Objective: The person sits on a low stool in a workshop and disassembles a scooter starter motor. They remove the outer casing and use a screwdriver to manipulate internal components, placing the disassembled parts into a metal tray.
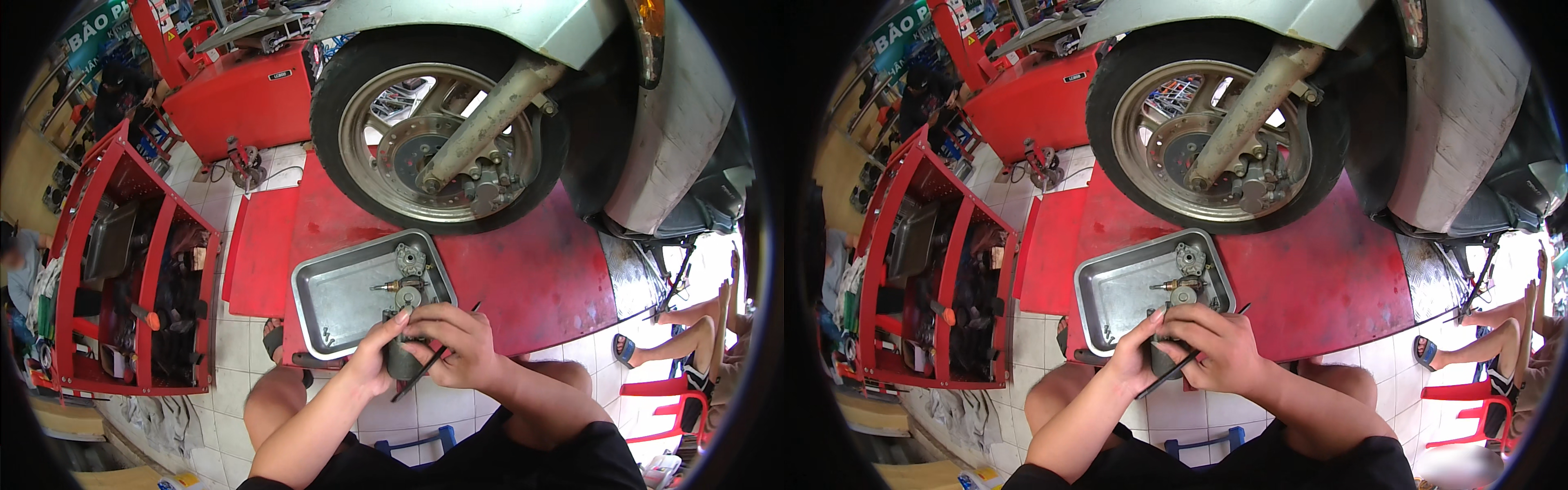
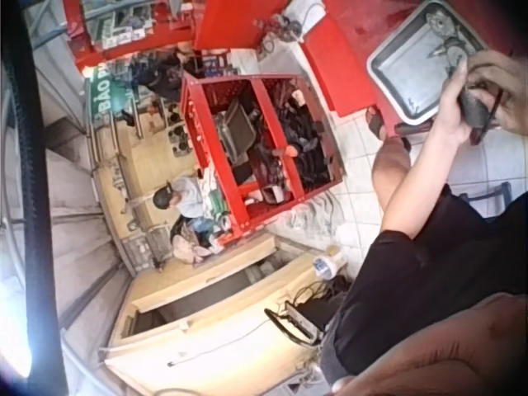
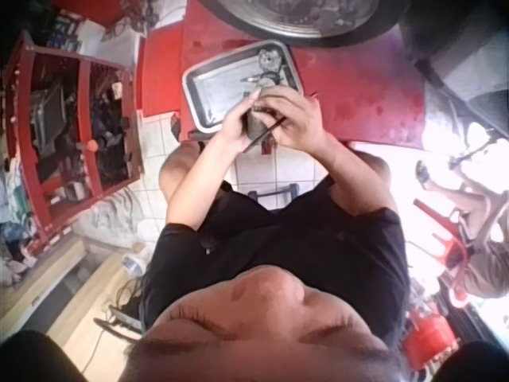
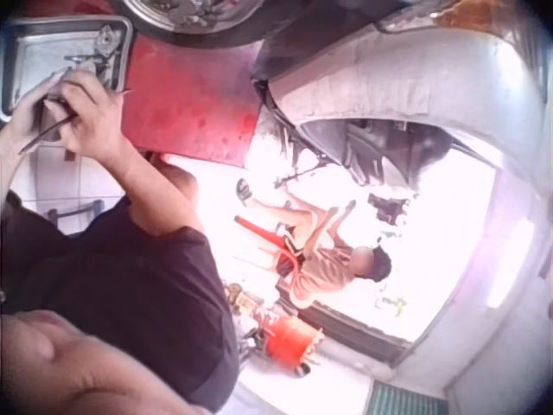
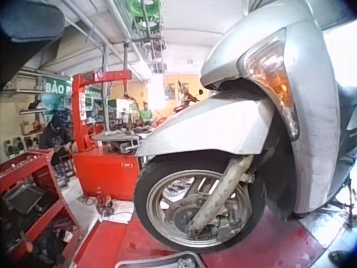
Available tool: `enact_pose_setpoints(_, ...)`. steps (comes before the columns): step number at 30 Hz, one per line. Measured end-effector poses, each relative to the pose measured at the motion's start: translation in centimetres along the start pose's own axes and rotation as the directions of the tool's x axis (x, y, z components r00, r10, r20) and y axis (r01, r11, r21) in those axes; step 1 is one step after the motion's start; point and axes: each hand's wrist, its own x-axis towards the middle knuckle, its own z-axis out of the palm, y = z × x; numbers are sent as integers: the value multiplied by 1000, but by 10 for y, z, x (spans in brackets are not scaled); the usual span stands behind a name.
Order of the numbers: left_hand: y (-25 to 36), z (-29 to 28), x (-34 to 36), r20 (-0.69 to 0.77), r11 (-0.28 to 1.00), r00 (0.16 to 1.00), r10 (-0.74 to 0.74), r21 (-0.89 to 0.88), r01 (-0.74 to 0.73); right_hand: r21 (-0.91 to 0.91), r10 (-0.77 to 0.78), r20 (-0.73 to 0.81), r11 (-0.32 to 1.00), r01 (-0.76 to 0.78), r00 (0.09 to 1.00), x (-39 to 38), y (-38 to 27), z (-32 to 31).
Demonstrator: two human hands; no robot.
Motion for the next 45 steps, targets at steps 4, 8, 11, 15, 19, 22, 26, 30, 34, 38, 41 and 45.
enact_pose_setpoints(4, 1, -5, -1, 35, 999, 999, -2, -54, 4, 16, -20, 5, 1000, 20, 1000, -2, 3, 2)
enact_pose_setpoints(8, 2, -1, 2, 35, 1000, 999, -22, 4, 22, -4, -16, -26, 1000, 15, 1000, -3, 4, 1)
enact_pose_setpoints(11, 3, 3, 0, -14, 998, 1000, 16, 55, -15, -40, -29, -6, 999, 29, 1000, -3, 3, 2)
enact_pose_setpoints(15, 2, 14, -2, -85, 997, 995, 51, 69, -45, -5, -49, -23, 999, 48, 999, -2, 5, 3)
enact_pose_setpoints(19, 2, 18, -3, -50, 995, 997, 57, 88, -53, 38, 29, 2, 999, -29, 1000, -6, 5, 1)
enact_pose_setpoints(22, 3, 11, -2, -6, 996, 1000, 31, 89, -30, 55, 64, 12, 996, -65, 998, -5, 4, 1)
enact_pose_setpoints(26, 3, 14, -2, -17, 995, 999, 28, 96, -27, 62, 96, 16, 993, -97, 995, -6, 5, 2)
enact_pose_setpoints(30, 4, 14, -5, -18, 993, 999, 27, 114, -25, 70, 108, 50, 991, -111, 993, -7, 4, 0)
enact_pose_setpoints(34, 0, 10, -3, -36, 992, 998, 48, 116, -43, 82, 67, 50, 994, -71, 997, -7, 8, 0)
enact_pose_setpoints(38, 0, 10, -3, -27, 990, 998, 49, 133, -45, 84, 105, 49, 990, -109, 993, -9, 6, -1)
enact_pose_setpoints(41, 2, 15, -4, -9, 984, 998, 59, 171, -57, 93, 116, 42, 988, -120, 992, -9, 6, -2)
enact_pose_setpoints(45, 2, 19, -6, -24, 988, 998, 64, 140, -60, 75, 122, 47, 989, -125, 991, -10, 5, -1)
